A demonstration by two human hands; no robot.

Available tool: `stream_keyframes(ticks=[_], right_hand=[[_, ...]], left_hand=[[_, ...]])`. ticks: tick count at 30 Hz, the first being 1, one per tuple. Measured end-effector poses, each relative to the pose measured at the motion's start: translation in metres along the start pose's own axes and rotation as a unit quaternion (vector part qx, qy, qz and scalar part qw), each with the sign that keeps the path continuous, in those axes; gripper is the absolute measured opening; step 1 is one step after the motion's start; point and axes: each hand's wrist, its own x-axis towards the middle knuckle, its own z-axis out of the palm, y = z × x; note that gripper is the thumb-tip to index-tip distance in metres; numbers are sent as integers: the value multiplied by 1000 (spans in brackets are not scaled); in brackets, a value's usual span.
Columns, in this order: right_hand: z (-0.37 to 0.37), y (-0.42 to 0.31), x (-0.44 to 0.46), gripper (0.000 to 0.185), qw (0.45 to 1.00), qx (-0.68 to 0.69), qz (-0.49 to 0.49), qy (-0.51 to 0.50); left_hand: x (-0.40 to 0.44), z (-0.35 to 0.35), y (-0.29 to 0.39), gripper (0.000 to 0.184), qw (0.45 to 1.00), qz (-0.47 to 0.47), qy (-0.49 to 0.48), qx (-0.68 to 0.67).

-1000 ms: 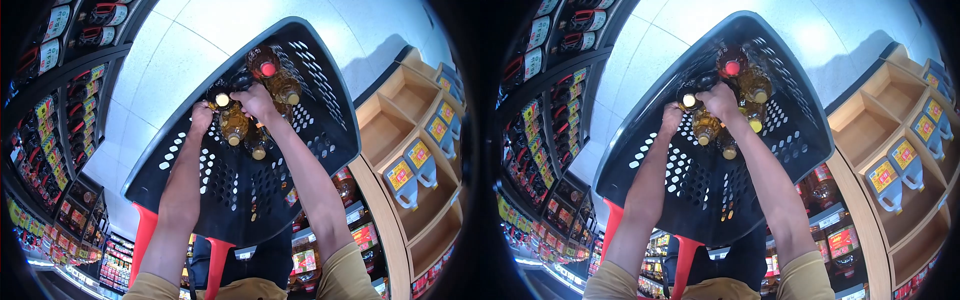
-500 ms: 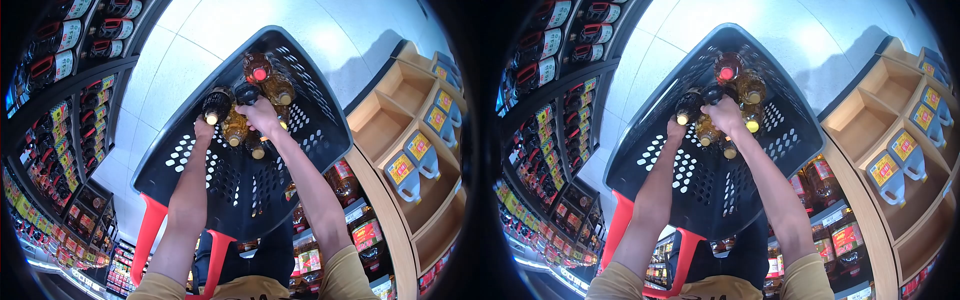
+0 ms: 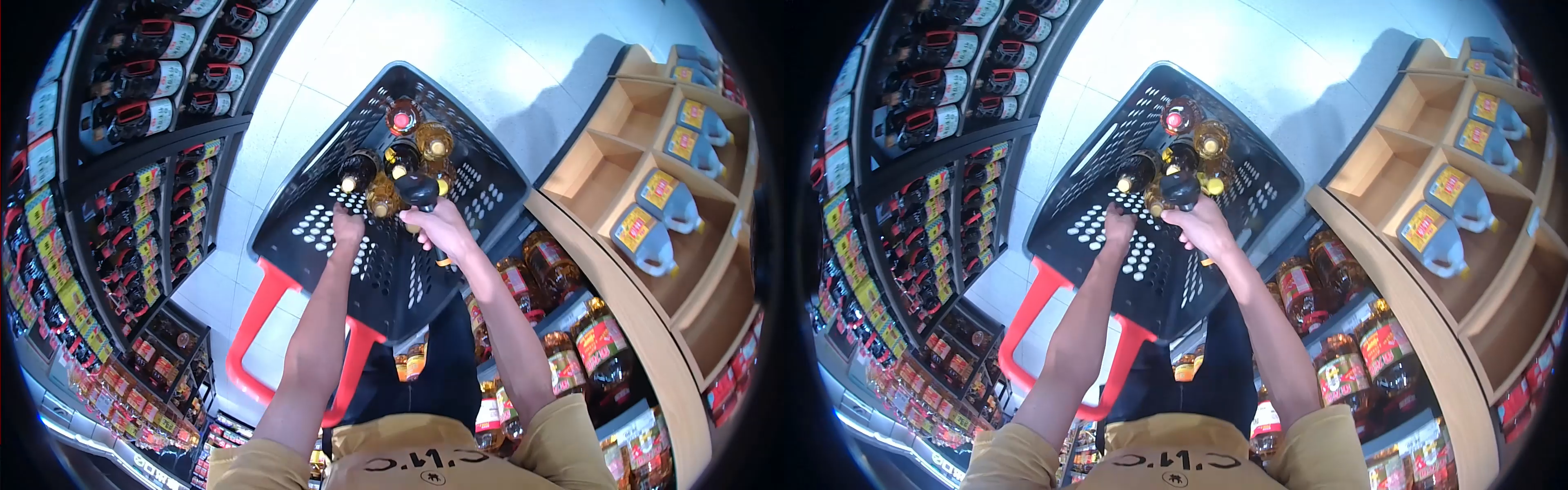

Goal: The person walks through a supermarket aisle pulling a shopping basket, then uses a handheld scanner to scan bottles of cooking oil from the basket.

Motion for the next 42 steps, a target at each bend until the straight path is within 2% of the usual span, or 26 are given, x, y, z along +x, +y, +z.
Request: stream_keyframes(ticks=[2,3,4,6,9,10,12,15,18,20,22,25,31,35,36,39,42], right_hand=[[-5,7,-41,22,1000,25,-15,12],[-7,4,-67,22,999,45,-15,18],[-8,10,-86,23,997,62,-21,27],[-11,21,-124,24,995,75,-29,56],[-12,50,-172,25,987,130,-51,75],[-11,57,-188,25,985,130,-47,102],[-1,73,-222,26,978,130,-34,159],[18,108,-266,28,964,140,-59,220],[56,145,-299,27,945,143,-78,283],[84,171,-316,21,935,131,-62,323],[114,202,-325,22,921,178,-64,340],[158,223,-345,24,907,230,-18,352],[204,281,-354,25,876,221,-54,426],[222,306,-363,33,869,237,-43,432],[225,312,-365,37,871,241,-39,427],[244,337,-361,35,850,276,-72,443],[268,359,-368,31,852,275,-86,437]], left_hand=[[-37,-4,12,72,997,61,-33,-26],[-67,-11,35,65,990,126,-7,64],[-94,-20,51,59,985,166,-48,25],[-133,-35,75,49,968,198,-118,102],[-172,-44,84,35,943,211,-231,110],[-199,-61,104,37,929,202,-280,136],[-221,-67,99,36,906,257,-316,116],[-263,-101,94,38,865,274,-404,117],[-300,-149,81,37,829,295,-463,108],[-312,-178,67,38,797,322,-484,166],[-325,-206,56,39,743,404,-453,282],[-335,-232,34,38,634,505,-387,440],[-330,-247,3,28,532,616,-299,498],[-331,-240,-3,26,481,638,-256,544],[-330,-236,-3,26,485,635,-250,546],[-331,-232,-8,27,495,617,-231,566],[-330,-231,-13,27,498,626,-196,568]])
